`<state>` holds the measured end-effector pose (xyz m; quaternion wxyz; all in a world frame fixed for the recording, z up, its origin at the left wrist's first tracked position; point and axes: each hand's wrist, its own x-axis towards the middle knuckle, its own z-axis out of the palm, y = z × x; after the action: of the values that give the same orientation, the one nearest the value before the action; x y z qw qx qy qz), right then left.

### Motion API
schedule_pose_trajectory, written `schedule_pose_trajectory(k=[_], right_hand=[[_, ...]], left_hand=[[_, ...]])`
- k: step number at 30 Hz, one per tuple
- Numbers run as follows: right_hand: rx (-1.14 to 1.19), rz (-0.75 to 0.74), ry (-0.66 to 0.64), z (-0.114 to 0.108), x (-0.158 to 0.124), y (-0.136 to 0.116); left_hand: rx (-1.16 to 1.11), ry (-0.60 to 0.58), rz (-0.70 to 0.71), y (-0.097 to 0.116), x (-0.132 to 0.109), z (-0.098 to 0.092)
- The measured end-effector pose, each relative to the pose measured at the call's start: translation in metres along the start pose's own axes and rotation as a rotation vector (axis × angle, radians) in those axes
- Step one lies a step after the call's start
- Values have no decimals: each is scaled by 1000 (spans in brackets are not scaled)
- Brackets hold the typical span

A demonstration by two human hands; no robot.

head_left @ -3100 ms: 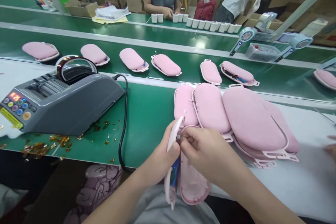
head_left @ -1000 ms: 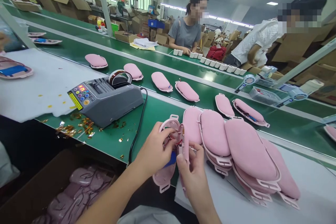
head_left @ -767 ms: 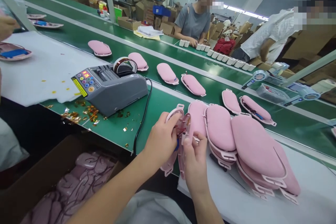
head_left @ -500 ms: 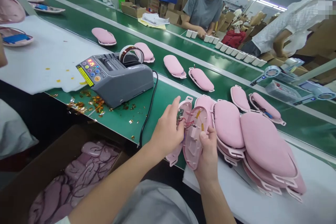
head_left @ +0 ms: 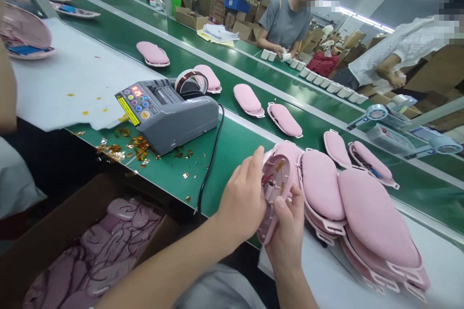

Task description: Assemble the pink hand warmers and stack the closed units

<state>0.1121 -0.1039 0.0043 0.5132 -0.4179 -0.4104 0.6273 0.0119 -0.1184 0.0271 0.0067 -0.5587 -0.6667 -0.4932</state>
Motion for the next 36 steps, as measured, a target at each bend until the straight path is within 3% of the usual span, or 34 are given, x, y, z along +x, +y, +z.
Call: schedule_pose_trajectory(k=[4,10,12,16,19,27,33,36], right_hand=[[-25,-36,9,-8,1,8],[-49,-45,-57,-15,1,15],[-37,-74,-89,-14,1,16],[-59,-103,-114,-8,2,17],[-81,-122,-117,-4,2,18],[-136,-113,-30,0,0,17],[-164,-177,62,3,0,36],[-197,-245,30,-11,10,31]], left_hand=[[-14,9,-34,-4,-2,2],[-237,-96,-193,-7,-4,-5],[-439,-168,-324,-10,-3,-9],[-1140,-360,-576,-19,-3,-9],[-1397,-378,-618,-23,-4,-2],[-1303,-491,-487,-18,-4,4],[-1340,-483,-492,-14,-4,12],[-1271,-457,-465,-11,-9,14]])
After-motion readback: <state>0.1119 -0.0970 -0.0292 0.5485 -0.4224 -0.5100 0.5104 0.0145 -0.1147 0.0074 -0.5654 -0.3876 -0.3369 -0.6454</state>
